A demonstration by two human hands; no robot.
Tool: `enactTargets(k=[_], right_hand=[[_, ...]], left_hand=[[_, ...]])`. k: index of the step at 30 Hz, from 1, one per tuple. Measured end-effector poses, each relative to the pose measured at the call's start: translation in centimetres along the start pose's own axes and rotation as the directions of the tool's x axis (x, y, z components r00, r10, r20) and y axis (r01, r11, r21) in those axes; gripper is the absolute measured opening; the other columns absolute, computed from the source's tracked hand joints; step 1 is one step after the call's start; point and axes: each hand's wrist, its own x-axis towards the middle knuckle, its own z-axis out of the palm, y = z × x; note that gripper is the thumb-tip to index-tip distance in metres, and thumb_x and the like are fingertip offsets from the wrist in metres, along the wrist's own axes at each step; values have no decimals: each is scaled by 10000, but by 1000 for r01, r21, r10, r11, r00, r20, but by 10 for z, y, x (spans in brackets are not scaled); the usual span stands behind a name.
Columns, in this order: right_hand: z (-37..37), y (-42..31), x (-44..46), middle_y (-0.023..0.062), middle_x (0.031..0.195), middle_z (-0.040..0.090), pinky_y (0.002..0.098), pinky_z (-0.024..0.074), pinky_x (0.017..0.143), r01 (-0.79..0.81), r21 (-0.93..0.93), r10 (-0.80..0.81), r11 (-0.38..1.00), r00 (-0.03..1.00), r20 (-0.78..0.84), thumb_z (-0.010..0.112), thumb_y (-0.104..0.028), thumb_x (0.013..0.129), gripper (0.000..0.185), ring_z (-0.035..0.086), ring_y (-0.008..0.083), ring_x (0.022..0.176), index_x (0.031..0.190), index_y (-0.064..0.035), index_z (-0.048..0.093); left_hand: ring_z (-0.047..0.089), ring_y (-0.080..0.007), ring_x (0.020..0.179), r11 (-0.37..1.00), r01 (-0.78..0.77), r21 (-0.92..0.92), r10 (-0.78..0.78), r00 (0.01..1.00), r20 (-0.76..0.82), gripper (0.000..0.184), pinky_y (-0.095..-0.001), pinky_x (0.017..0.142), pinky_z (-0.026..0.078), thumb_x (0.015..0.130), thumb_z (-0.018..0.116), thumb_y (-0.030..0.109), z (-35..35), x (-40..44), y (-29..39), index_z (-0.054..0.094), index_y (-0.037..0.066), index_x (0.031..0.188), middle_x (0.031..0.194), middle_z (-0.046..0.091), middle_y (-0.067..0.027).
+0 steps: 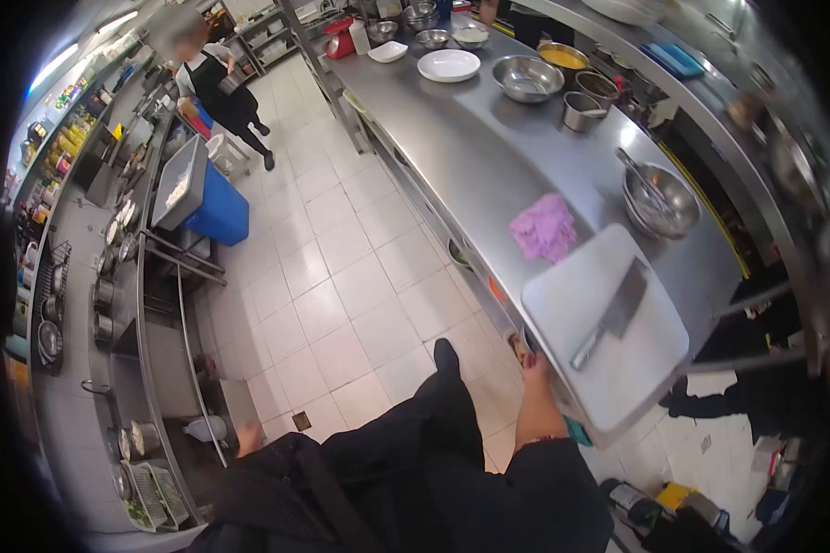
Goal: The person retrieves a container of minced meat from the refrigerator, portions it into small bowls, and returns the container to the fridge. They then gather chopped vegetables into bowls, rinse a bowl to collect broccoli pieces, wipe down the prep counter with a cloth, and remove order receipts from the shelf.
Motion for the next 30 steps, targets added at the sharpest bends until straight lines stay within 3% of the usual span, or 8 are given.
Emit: enactTargets(k=[4,10,14,17,21,25,28,30], right_hand=[[6,17,22,119,1080,577,415,597,771,-92,-34,94,995,994,61,588,-201,911,309,592,297,995,1175,-49,535],[60,75,24,106,1120,536,382,571,652,-135,-397,-2,908,946,-325,605,-452,892,429,572,287,906,1228,-198,524],[109,135,58,115,1324,473,521,466,836,-101,-919,110,381,992,-63,651,-286,856,436,506,310,1121,1242,-150,501],[263,194,-7,86,703,561,401,455,568,291,-902,320,-319,929,187,541,-171,840,124,561,219,657,767,-84,591],[410,264,-59,54,752,564,354,479,575,344,-939,141,-29,931,337,598,-188,902,181,570,194,664,1007,-41,612],[503,289,-37,122,1014,605,402,546,794,207,-822,-217,530,971,105,597,-449,926,508,610,276,864,1237,-56,521],[551,285,-2,161,973,622,423,528,873,36,-443,-114,896,982,-151,575,-442,927,583,616,298,918,1264,30,519],[546,276,6,144,1039,610,425,507,902,67,-205,-96,976,987,-133,540,-434,939,559,597,284,977,1278,9,519]], left_hand=[[616,-276,958,778,621,-93,-608,782,137,359,-407,866,487,857,690,266,12,-68,2,648,7,1102,1023,651,-153],[595,-226,843,608,704,-368,-695,696,183,294,-363,766,491,861,689,269,63,-68,54,652,18,1009,916,627,-109],[580,-193,767,570,626,-532,-669,730,143,262,-333,699,494,864,689,271,103,-25,69,655,25,947,845,611,-80],[570,-168,709,518,582,-627,-659,739,142,247,-311,648,496,866,689,272,138,36,88,658,30,900,792,599,-59],[557,-140,652,383,667,-640,-645,689,332,320,-279,577,486,877,701,346,173,169,144,662,28,880,764,592,-46],[635,-196,767,745,593,-306,-431,778,457,564,-311,592,514,876,681,412,183,313,240,598,-6,1246,1067,670,-158],[622,-299,1061,992,-29,-122,60,965,254,495,-369,895,499,882,663,344,191,421,300,605,6,1240,1197,634,-191],[612,-296,1078,966,-39,-255,111,956,272,436,-368,917,482,883,655,285,163,469,383,615,23,1230,1224,620,-186]])
